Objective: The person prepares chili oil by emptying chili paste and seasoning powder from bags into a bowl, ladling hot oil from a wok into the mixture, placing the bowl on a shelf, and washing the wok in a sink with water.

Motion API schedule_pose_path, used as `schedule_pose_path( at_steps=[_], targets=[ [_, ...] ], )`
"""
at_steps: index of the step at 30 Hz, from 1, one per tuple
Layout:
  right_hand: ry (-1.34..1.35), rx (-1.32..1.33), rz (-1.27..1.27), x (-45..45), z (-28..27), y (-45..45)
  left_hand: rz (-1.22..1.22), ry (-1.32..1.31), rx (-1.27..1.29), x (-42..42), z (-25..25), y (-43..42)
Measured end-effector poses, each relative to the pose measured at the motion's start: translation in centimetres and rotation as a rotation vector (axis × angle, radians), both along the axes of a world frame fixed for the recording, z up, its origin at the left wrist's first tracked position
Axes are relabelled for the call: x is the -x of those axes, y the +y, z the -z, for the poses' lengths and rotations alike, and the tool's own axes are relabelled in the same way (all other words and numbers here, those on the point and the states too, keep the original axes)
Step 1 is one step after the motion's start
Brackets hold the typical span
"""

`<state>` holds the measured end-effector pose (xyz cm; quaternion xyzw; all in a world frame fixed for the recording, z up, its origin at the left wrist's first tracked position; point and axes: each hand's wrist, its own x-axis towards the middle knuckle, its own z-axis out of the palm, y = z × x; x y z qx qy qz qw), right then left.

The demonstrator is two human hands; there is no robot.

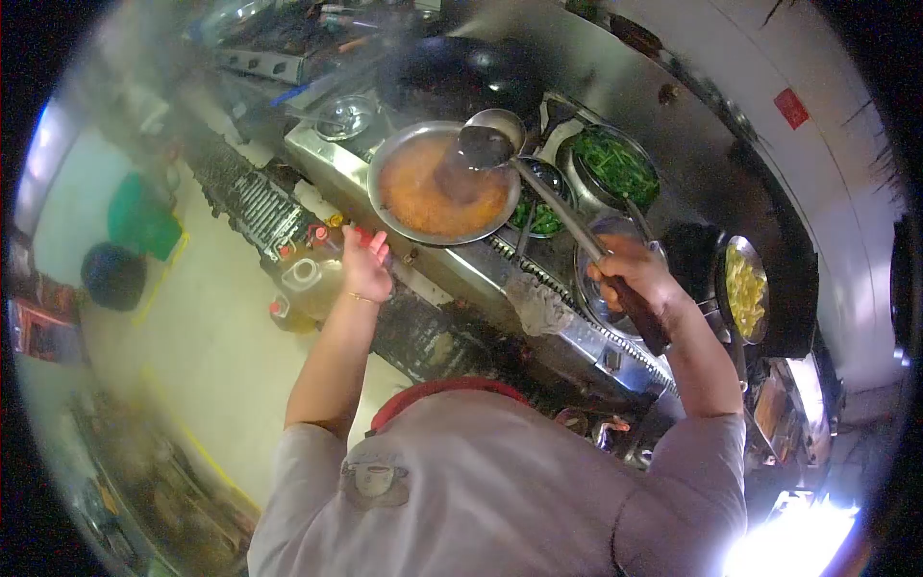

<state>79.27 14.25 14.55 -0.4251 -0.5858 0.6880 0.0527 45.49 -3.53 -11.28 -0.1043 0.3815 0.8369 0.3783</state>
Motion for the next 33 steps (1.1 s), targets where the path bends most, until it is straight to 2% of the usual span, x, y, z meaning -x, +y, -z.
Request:
schedule_pose_path(
  at_steps=[4, 10, 13, 16, 19, 20, 23, 25, 28, 30, 33],
  targets=[
    [-0.016, -0.120, -0.076, -1.3, 1.4, 0.1, 0.013, 0.014, 0.008, -0.5, -0.8, 0.8],
    [-0.228, -0.588, -0.370, -2.1, 1.1, -0.4, 0.075, -0.038, -0.010, -1.0, -1.9, 0.1],
    [-0.183, -0.992, -0.545, -3.2, 3.7, 1.0, 0.072, -0.017, 0.003, -1.4, -2.6, 0.1],
    [-0.057, -0.994, -0.564, -3.3, 4.4, 1.7, 0.127, -0.051, -0.095, -1.2, -2.6, -0.2],
    [-0.025, -0.360, -0.373, -2.0, 2.8, 2.6, 0.107, -0.023, -0.011, -2.4, -4.9, -0.1],
    [0.100, -0.198, -0.318, -1.4, 2.4, 3.1, 0.100, -0.032, 0.003, -2.9, -5.7, 0.0],
    [0.178, 0.032, -0.064, 1.0, 0.5, 5.5, 0.095, -0.041, -0.002, -3.7, -6.5, -0.1],
    [0.265, 0.103, -0.195, 3.6, -0.5, 8.2, 0.119, -0.018, -0.073, -3.5, -5.8, -0.1],
    [0.161, -0.101, -0.167, 8.1, 1.7, 13.3, 0.017, -0.018, -0.006, -3.1, -3.5, 0.1],
    [0.063, -0.239, -0.119, 11.6, 2.8, 15.6, -0.034, -0.042, 0.023, -4.5, -6.2, 0.5],
    [-0.002, -0.501, -0.142, 16.2, 8.5, 21.7, 0.076, 0.090, -0.110, -4.3, -3.4, 0.1]
  ],
)
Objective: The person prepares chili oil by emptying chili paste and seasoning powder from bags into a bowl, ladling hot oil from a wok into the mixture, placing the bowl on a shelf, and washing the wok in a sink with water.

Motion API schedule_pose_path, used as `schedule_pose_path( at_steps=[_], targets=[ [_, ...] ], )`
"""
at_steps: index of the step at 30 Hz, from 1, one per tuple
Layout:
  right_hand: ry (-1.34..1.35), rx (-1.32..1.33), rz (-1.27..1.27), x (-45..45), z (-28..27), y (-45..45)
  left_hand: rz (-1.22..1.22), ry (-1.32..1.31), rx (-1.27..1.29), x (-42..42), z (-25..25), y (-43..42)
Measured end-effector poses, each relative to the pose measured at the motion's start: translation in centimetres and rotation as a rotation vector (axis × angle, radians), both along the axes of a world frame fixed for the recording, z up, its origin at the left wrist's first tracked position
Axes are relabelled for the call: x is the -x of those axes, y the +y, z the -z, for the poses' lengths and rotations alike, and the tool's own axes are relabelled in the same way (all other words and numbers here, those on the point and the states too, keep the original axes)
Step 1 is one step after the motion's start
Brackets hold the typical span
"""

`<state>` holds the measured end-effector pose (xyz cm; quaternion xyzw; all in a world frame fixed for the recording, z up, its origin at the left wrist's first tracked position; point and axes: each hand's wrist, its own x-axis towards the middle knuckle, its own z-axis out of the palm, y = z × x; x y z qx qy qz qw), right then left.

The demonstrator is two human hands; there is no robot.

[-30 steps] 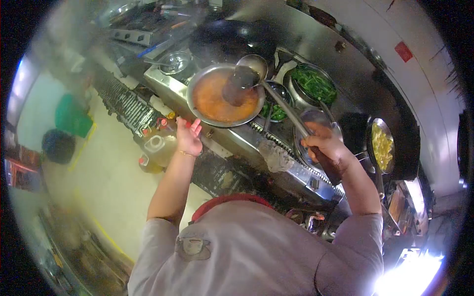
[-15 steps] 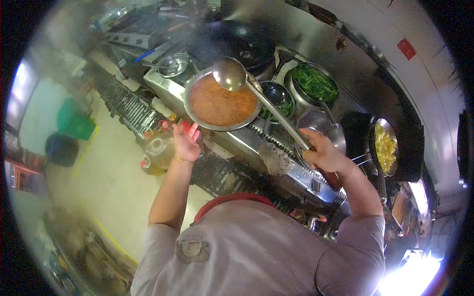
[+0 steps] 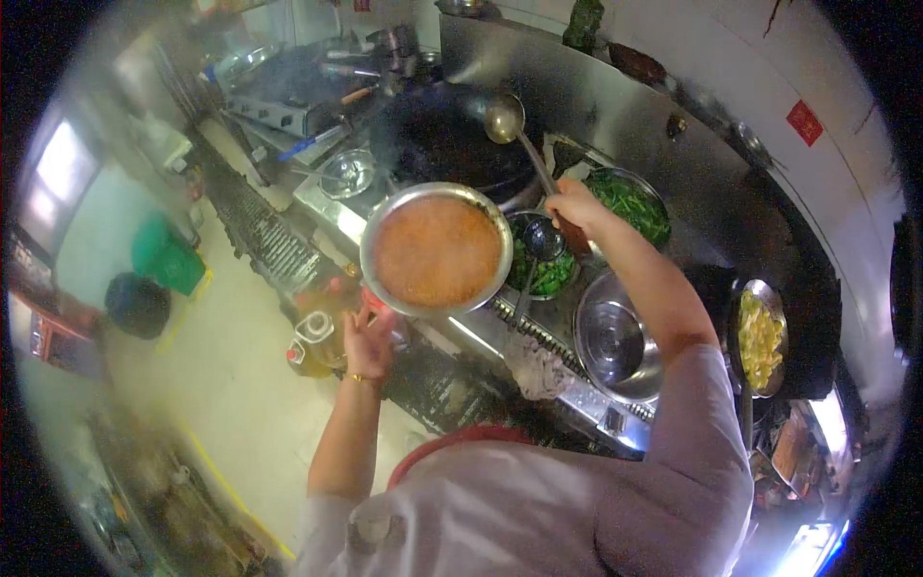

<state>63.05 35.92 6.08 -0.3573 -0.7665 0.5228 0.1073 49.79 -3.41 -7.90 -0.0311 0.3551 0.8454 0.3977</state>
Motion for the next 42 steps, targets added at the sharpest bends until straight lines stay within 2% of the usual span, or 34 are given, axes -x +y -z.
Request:
schedule_pose_path(
  at_steps=[4, 5, 6, 9, 12, 15, 19, 22, 23, 27, 32, 35, 38, 40, 42],
  targets=[
    [-0.016, 0.006, 0.105, 3.3, 2.7, 3.2, -0.043, -0.101, 0.069, -0.4, 1.3, 0.2],
    [-0.040, -0.025, 0.133, 3.7, 2.1, 2.5, -0.063, -0.160, 0.129, -1.6, -1.9, 0.8],
    [-0.064, -0.056, 0.160, 3.9, 1.9, 2.1, -0.057, -0.160, 0.116, -1.6, -1.6, 0.9],
    [-0.156, -0.068, 0.044, 4.5, 2.9, 2.9, -0.051, -0.159, 0.072, -1.7, -0.6, 0.9],
    [-0.080, 0.093, 0.016, 5.4, 5.1, 3.9, -0.078, -0.162, 0.037, -1.9, -0.3, 0.9],
    [-0.118, 0.326, -0.048, 5.8, 3.4, 3.0, -0.118, -0.160, 0.037, -2.2, -0.7, 1.3],
    [0.054, 0.803, -0.035, 6.4, 4.6, 2.8, -0.147, -0.170, 0.011, -2.5, -1.3, 1.8],
    [0.132, 1.011, -0.159, 7.2, 5.4, 2.5, -0.129, -0.140, 0.010, -2.2, -0.8, 1.7],
    [0.156, 1.118, -0.110, 7.5, 5.4, 2.1, -0.119, -0.123, 0.018, -2.1, -0.5, 1.6],
    [0.199, 1.180, -0.102, 7.9, 5.7, 1.3, -0.109, -0.119, 0.050, -2.4, -1.0, 1.3],
    [0.215, 1.223, -0.185, 6.1, 3.1, -0.2, -0.097, -0.188, 0.059, -2.7, -2.2, 1.2],
    [0.243, 1.267, -0.183, 4.2, 0.2, -1.5, -0.061, -0.173, -0.085, -2.2, -0.6, 1.0],
    [0.223, 1.150, -0.208, 2.2, -1.9, -2.3, -0.198, -0.187, 0.008, -1.7, 0.1, 1.6],
    [0.202, 1.066, -0.186, 0.7, -3.1, -2.9, -0.229, -0.151, -0.031, -0.7, 1.7, 1.8],
    [0.147, 1.120, -0.197, -1.3, -5.3, -4.2, -0.224, -0.147, -0.022, -0.9, 1.9, 1.4]
  ],
)
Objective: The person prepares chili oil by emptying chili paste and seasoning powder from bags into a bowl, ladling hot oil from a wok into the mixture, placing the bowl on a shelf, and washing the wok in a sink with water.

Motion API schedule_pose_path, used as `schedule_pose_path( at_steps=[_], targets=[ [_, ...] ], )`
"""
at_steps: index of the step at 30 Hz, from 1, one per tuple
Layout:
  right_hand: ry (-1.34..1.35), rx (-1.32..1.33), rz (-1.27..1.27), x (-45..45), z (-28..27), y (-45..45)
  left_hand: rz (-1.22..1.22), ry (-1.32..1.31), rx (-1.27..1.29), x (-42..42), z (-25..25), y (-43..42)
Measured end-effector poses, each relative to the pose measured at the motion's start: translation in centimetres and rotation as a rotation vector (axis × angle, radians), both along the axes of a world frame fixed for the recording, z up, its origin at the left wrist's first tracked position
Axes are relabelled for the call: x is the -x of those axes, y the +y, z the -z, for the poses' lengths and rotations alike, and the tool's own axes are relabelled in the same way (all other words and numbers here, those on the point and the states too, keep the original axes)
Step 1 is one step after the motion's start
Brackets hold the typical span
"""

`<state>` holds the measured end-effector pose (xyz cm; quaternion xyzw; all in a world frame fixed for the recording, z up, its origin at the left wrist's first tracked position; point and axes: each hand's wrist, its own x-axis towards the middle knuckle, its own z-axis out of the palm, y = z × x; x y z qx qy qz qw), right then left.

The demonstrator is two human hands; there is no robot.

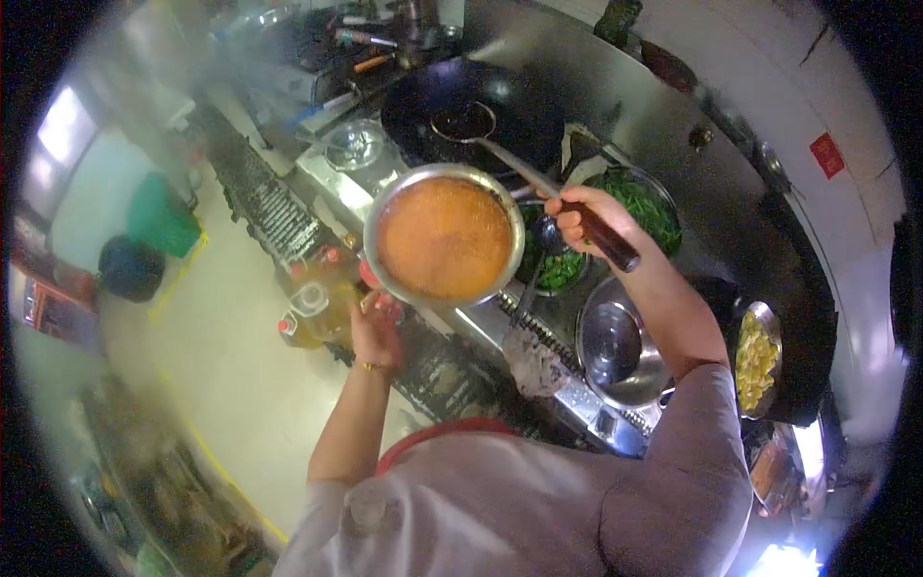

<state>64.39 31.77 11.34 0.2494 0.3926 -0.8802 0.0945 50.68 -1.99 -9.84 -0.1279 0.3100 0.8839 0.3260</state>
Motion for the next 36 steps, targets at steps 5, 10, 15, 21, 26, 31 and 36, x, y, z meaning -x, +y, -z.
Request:
schedule_pose_path(
  at_steps=[5, 10, 15, 21, 26, 31, 36],
  targets=[
    [0.069, 0.081, 0.024, -4.1, -1.0, -2.7, 0.065, -0.030, -0.050, 0.2, -0.9, 0.0],
    [0.086, 0.032, 0.122, -8.7, -3.2, -7.9, 0.146, -0.027, 0.022, -0.5, -3.1, -0.1],
    [-0.030, -0.145, 0.201, -12.1, -3.6, -12.2, 0.245, -0.064, 0.072, -0.2, -3.5, -1.0],
    [-0.110, -0.258, 0.284, -14.8, -2.5, -15.4, 0.225, -0.152, 0.022, -0.2, -4.7, -1.1],
    [-0.250, -0.613, 0.256, -14.9, -3.4, -19.2, 0.271, -0.093, -0.075, 0.0, -4.2, -1.5],
    [-0.197, -0.874, 0.151, -16.1, -2.2, -20.1, 0.325, -0.083, -0.072, 0.3, -5.2, -1.6],
    [-0.211, -1.043, 0.190, -16.6, -2.0, -22.2, 0.411, -0.072, -0.072, 1.2, -5.0, -1.5]
  ],
)
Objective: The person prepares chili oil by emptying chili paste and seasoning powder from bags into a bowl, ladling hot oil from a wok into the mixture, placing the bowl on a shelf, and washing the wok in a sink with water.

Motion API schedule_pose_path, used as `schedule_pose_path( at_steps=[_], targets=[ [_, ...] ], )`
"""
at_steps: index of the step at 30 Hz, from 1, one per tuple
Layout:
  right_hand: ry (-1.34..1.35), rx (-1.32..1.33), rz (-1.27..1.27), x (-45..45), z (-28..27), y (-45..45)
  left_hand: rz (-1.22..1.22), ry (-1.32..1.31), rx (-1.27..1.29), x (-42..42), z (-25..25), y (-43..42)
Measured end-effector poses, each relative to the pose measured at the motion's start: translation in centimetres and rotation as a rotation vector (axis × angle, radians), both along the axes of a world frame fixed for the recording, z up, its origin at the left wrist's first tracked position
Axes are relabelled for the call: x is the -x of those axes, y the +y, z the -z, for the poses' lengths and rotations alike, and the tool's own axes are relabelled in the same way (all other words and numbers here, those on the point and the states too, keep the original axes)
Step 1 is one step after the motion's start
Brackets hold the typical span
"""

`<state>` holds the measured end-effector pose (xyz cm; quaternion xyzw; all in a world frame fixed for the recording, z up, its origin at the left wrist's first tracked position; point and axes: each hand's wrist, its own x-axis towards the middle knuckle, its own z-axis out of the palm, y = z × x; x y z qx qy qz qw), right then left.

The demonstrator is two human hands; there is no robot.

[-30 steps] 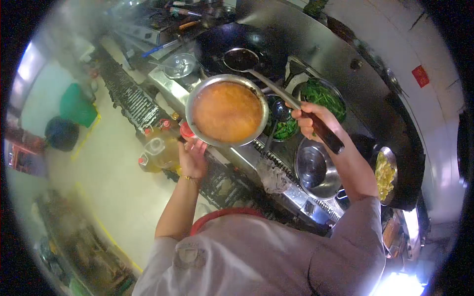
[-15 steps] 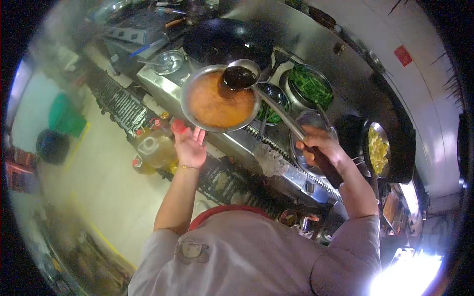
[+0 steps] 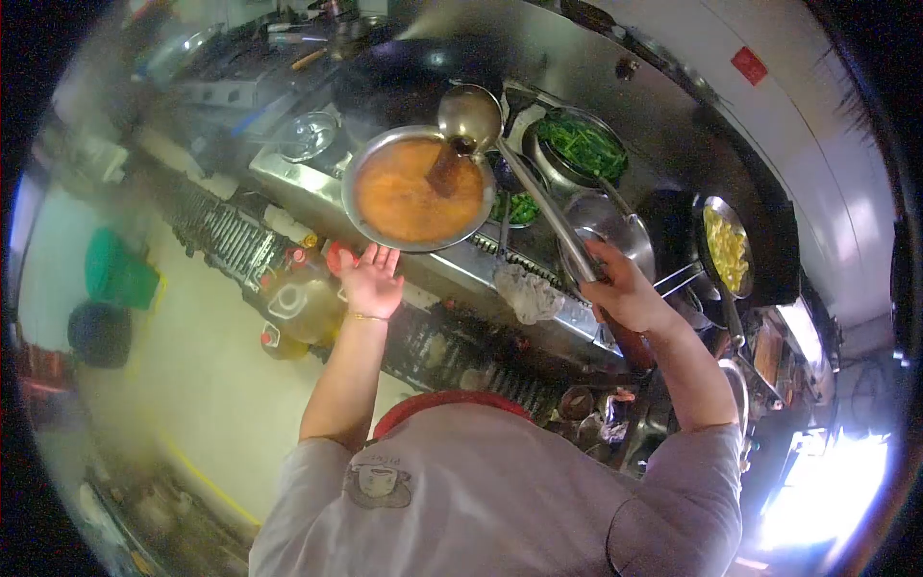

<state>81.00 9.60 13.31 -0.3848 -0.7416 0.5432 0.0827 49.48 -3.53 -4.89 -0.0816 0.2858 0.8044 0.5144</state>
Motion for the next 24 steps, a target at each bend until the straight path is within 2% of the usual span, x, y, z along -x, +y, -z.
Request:
schedule_pose_path(
  at_steps=[5, 8, 11, 14, 15, 19, 21, 24],
  targets=[
    [-0.087, -0.200, -0.037, 0.6, -0.3, -2.0, 0.058, -0.047, -0.019, 1.1, 0.7, -0.1],
    [-0.024, -0.102, -0.038, 1.1, 0.0, -2.0, 0.090, -0.050, -0.030, 1.6, 1.2, -0.3],
    [0.191, 0.388, 0.151, 1.9, -0.4, -0.9, 0.068, -0.068, 0.015, 1.7, 1.8, -0.2],
    [0.455, 0.757, 0.202, 3.5, -0.8, 3.0, 0.038, -0.073, 0.072, 1.8, 1.4, 0.2],
    [0.465, 0.731, 0.252, 4.4, -1.3, 3.9, 0.034, -0.070, 0.091, 1.7, 1.4, 0.1],
    [0.235, 0.313, 0.112, 9.9, 0.2, 11.2, 0.057, -0.005, 0.057, 1.8, 2.4, -0.1],
    [0.113, 0.083, 0.018, 13.0, 2.2, 15.7, 0.041, -0.022, 0.054, 1.4, 1.6, -0.1],
    [0.056, -0.185, 0.022, 16.6, 5.9, 21.5, 0.017, -0.001, 0.030, 0.7, 0.0, 0.2]
  ],
)
